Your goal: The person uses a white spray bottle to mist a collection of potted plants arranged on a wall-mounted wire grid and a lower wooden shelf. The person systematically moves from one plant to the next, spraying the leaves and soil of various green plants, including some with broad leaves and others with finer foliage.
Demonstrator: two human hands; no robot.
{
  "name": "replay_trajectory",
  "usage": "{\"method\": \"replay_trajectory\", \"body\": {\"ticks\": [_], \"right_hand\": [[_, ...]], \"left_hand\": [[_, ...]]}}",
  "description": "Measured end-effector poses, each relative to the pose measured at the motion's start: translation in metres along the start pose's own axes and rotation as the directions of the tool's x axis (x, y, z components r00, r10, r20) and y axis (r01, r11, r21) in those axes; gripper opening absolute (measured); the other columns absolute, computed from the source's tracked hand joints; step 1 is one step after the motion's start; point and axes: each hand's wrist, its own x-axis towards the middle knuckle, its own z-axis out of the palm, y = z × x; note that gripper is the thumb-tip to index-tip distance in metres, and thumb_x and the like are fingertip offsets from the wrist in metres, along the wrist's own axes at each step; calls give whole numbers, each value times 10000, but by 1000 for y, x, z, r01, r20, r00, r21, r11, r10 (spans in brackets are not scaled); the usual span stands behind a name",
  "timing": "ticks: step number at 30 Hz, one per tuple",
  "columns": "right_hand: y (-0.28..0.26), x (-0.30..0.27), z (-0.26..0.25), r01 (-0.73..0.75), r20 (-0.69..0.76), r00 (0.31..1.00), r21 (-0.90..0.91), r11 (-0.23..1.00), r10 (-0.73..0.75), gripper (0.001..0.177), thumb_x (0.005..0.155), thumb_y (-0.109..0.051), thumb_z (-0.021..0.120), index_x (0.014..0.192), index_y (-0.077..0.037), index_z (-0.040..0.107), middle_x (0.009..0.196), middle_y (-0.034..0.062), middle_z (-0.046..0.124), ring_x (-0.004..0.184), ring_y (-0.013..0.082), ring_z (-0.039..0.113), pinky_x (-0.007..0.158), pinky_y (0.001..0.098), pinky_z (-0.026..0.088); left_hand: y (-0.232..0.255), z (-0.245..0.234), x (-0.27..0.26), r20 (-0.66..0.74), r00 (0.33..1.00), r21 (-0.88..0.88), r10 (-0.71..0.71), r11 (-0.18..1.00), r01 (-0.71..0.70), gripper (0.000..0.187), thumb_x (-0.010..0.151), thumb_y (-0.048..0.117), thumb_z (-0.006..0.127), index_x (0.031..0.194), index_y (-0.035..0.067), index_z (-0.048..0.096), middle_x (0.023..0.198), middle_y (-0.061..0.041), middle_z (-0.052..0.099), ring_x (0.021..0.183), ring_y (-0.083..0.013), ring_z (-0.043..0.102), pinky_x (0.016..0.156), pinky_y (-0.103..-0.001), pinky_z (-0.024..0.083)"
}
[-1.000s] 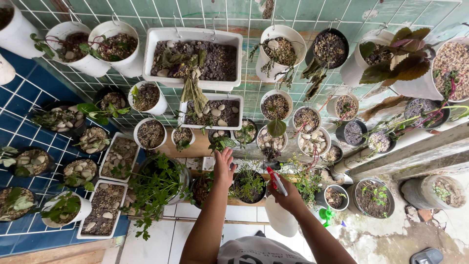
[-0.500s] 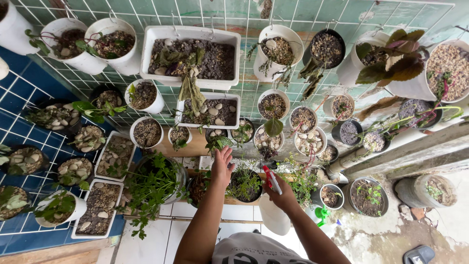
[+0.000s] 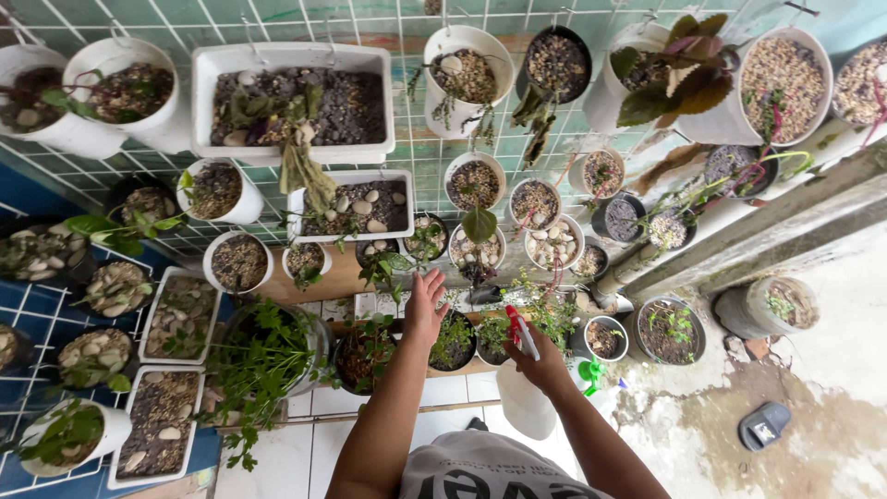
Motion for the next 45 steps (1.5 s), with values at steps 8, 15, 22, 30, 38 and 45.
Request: {"method": "replay_trajectory", "body": {"ticks": [8,15,22,30,38,45], "right_hand": [[21,-10,-25,-76,-11,997,-20,997,76,357,903,-300,747,1143,-59,639,776,72,684,593,136,643,560,306,542],[21,-15,-32,-85,-22,996,1,996,85,446,866,-293,743,1239,-90,608,842,57,722,586,155,638,553,314,528],[37,-7,-38,-79,17,997,-23,997,80,514,899,-317,756,1309,-61,579,956,90,729,641,147,660,582,312,552],[54,1,-34,-85,14,996,-5,996,86,668,858,-321,772,1429,-89,516,969,94,740,632,152,645,578,316,546],[61,7,-32,-88,22,996,-3,996,88,600,873,-288,779,1367,-60,527,1043,112,730,656,164,677,588,325,567],[27,3,-34,13,2,1000,22,1000,-13,577,839,-258,774,1346,-80,565,1102,61,756,645,154,684,583,322,568]], "left_hand": [[-21,26,11,51,998,42,-44,998,42,721,1015,653,195,1548,227,429,1620,10,421,1513,-222,314,1148,-441,288],[-32,43,15,55,996,7,-65,998,65,710,1014,643,203,1540,228,438,1621,5,431,1520,-220,304,1164,-460,247],[-35,43,17,32,999,-18,-35,999,35,696,1025,630,212,1534,219,448,1613,-13,443,1518,-239,314,1167,-462,258],[-32,38,12,18,999,-29,-29,999,29,694,1023,628,197,1531,223,441,1618,-6,430,1518,-232,306,1159,-452,261],[-23,39,2,-12,1000,-4,-14,1000,14,700,1031,618,169,1536,211,434,1606,-30,424,1520,-246,302,1188,-451,261],[-8,48,6,-10,1000,46,11,999,-11,709,1024,614,167,1534,197,428,1621,-44,417,1524,-250,299,1187,-466,254]]}}
